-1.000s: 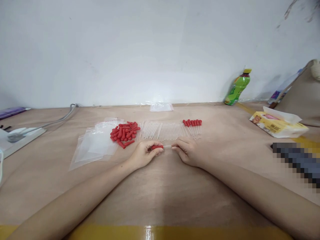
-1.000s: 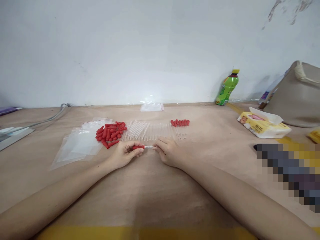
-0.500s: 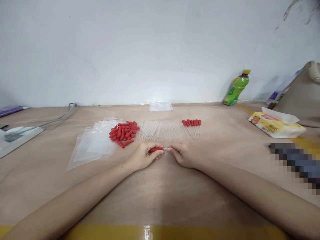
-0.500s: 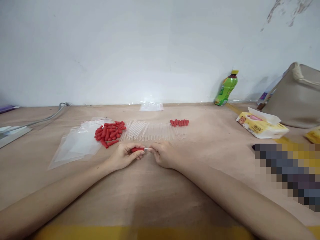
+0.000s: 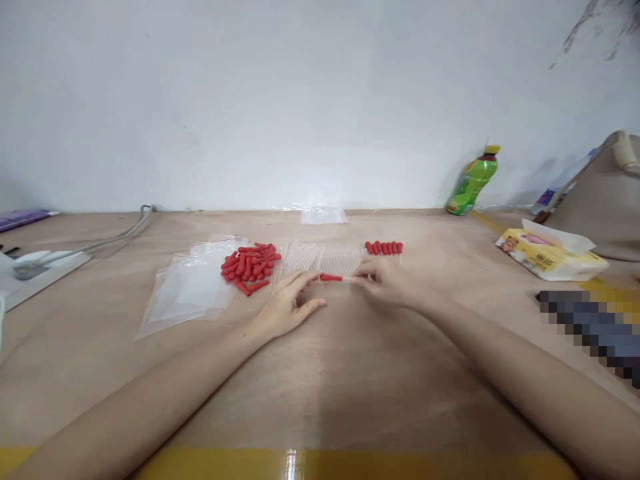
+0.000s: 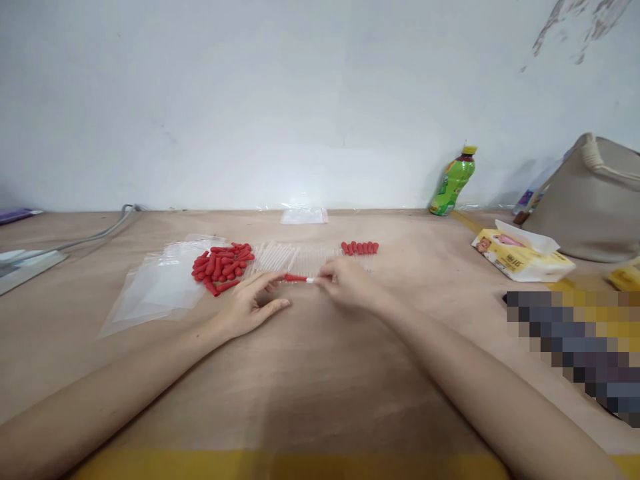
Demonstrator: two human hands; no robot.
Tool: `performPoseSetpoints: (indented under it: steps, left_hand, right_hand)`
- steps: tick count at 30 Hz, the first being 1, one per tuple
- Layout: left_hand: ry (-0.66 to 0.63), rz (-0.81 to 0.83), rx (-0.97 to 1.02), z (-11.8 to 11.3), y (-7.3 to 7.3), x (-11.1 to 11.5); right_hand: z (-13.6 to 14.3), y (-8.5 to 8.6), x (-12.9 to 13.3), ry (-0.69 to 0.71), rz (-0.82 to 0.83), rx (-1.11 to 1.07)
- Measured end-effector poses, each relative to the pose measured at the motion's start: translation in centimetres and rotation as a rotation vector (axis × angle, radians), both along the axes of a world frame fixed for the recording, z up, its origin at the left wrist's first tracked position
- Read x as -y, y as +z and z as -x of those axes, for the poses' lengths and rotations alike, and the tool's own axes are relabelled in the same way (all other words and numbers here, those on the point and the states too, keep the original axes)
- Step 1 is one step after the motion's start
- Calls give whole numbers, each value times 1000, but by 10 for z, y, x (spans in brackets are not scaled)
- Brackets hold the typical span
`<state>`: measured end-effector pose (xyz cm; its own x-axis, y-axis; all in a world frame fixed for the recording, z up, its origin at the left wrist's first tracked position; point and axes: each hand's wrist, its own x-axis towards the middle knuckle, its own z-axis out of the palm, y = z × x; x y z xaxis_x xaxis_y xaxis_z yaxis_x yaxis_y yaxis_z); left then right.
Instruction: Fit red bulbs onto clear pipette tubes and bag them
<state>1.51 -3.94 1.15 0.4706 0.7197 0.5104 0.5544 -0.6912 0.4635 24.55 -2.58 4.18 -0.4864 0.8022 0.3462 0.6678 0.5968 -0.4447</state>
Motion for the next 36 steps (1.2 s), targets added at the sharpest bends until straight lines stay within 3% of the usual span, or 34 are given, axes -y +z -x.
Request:
performPoseSetpoints:
  steps: [5,8,14,25,36]
  left_hand:
    - [16,9,-49,2,-1,-1]
    - [-25,26,-75,1,-1,-1]
    - [-35,47,-82,0,-2,-2]
    - [-45,58,-103,1,-3,-3]
    - [-38,51,-105,1,-3,-3]
  right_hand:
    - [-51,2,-36,-614,85,-141]
    - [-75,-13,-51,-794,97,-134]
    - [-81,-33,-58,-849,154,-54]
    - [-85,-35,-56,-811,262,-28]
    - [-78,-27,-52,-896,208,9]
